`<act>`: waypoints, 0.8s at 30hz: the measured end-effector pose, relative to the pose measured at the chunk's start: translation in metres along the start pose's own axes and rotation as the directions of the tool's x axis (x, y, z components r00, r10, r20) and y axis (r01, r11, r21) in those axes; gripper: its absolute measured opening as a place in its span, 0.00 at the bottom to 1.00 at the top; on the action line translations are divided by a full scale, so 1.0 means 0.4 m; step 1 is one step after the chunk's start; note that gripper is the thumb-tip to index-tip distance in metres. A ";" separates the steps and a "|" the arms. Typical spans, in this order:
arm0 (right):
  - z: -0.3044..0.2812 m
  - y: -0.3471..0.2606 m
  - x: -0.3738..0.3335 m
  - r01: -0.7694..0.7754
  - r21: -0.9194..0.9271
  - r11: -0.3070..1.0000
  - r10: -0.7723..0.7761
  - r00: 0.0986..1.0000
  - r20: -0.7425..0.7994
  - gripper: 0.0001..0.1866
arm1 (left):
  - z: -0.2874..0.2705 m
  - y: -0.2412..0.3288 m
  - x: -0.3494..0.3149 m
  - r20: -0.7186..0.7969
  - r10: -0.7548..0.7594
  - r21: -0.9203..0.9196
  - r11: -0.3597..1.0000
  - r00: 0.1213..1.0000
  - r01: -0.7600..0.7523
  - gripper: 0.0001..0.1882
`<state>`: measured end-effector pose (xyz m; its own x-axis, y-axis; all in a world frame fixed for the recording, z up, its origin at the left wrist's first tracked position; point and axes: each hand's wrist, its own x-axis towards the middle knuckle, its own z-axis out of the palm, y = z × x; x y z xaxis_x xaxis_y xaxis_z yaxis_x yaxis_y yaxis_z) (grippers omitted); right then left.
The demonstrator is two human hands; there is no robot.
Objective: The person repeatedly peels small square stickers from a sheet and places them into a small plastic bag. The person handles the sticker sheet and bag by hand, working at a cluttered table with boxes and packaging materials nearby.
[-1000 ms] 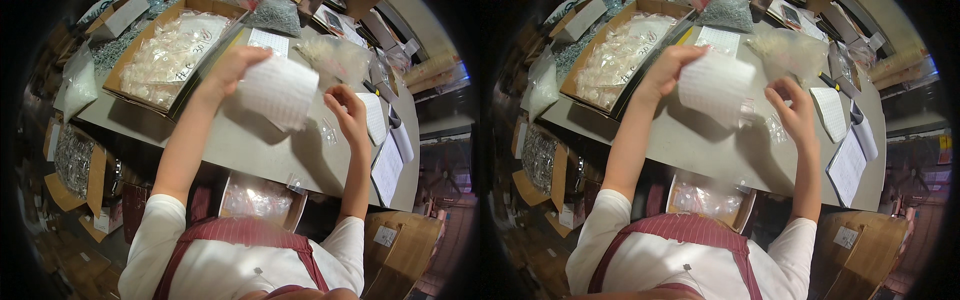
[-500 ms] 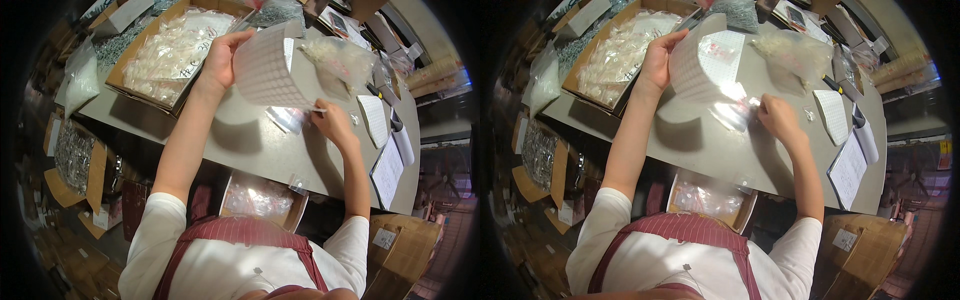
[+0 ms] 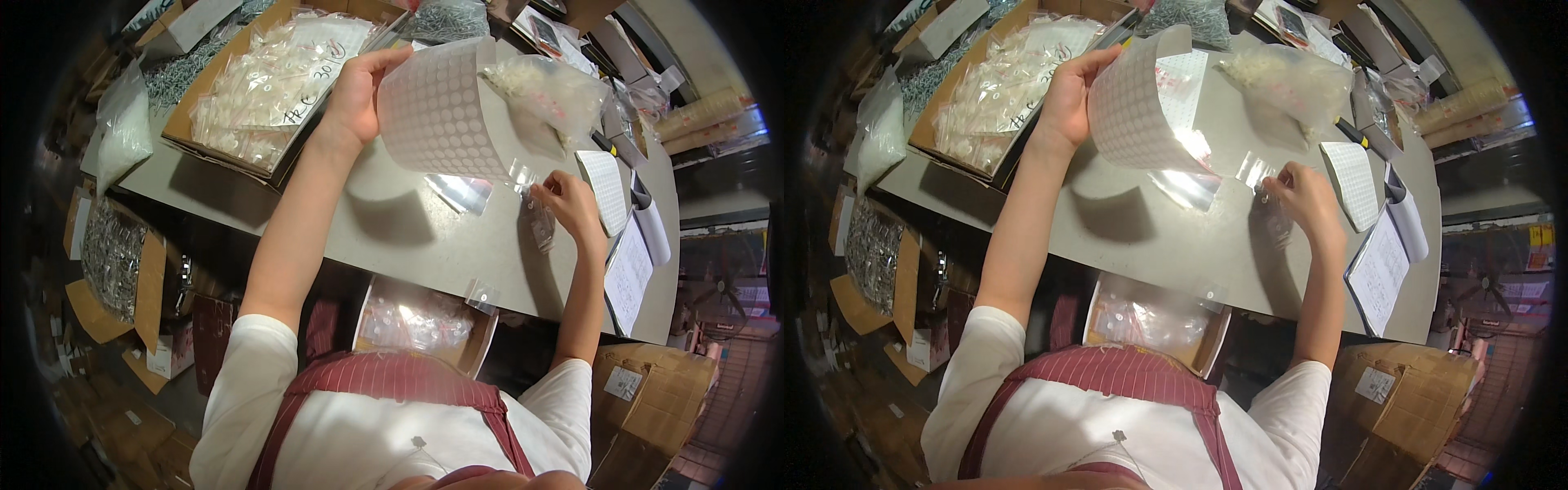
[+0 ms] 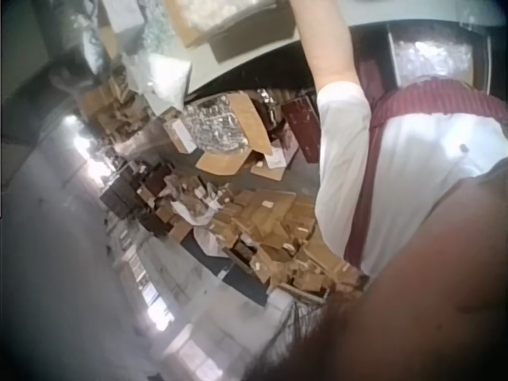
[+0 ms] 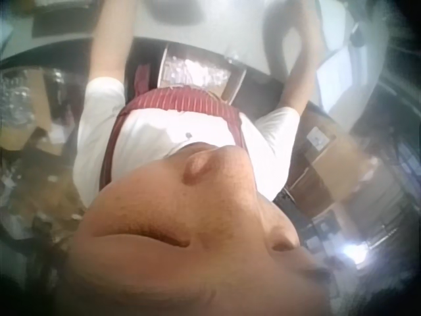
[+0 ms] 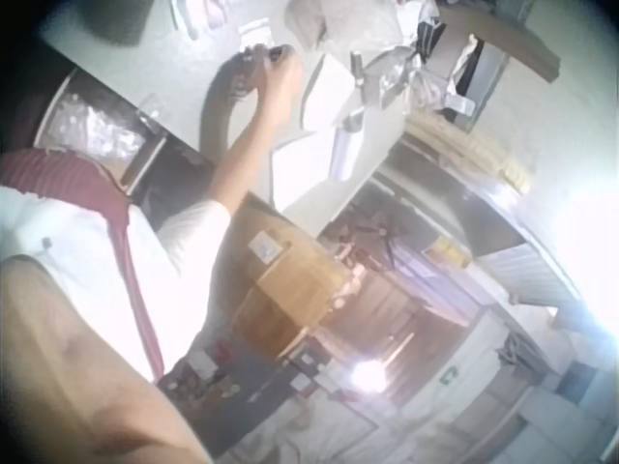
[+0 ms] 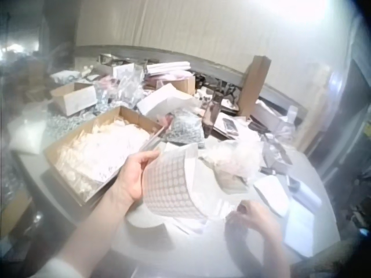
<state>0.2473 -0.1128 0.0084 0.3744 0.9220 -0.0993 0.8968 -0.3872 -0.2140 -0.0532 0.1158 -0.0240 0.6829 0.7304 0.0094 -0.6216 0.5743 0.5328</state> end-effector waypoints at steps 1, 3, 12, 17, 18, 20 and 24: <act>0.014 -0.002 0.002 0.022 0.032 0.999 -0.021 0.999 -0.049 0.20 | 0.003 -0.001 0.001 -0.017 0.004 0.011 1.000 1.000 -0.004 0.14; 0.038 -0.008 0.007 0.064 0.123 0.990 -0.051 0.993 -0.111 0.18 | -0.001 0.000 0.004 0.034 -0.031 -0.037 0.999 0.999 0.033 0.14; 0.104 -0.015 0.032 0.142 0.348 0.927 -0.082 0.980 -0.182 0.11 | -0.027 -0.001 0.015 0.125 -0.003 -0.085 0.996 0.992 0.013 0.14; 0.121 -0.032 0.019 0.174 0.056 0.983 -0.154 0.953 -0.262 0.10 | 0.052 -0.011 -0.018 -0.107 0.052 0.013 0.999 0.993 -0.050 0.07; 0.122 -0.031 0.021 0.159 0.033 0.987 -0.146 0.956 -0.254 0.11 | 0.051 -0.010 -0.018 -0.115 0.054 0.020 0.998 0.992 -0.052 0.07; 0.122 -0.024 0.028 0.127 -0.014 0.992 -0.127 0.963 -0.239 0.12 | 0.052 -0.010 -0.020 -0.125 0.058 0.029 0.998 0.990 -0.055 0.07; 0.084 0.020 0.039 0.021 -0.006 1.000 -0.021 0.995 -0.093 0.17 | 0.010 -0.007 0.001 0.035 0.012 -0.049 0.999 0.999 -0.010 0.11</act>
<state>0.2525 -0.1017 -0.0274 0.3754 0.9269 -0.0038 0.9060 -0.3678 -0.2097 -0.0496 0.1129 -0.0220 0.6883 0.7240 0.0452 -0.6465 0.5841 0.4909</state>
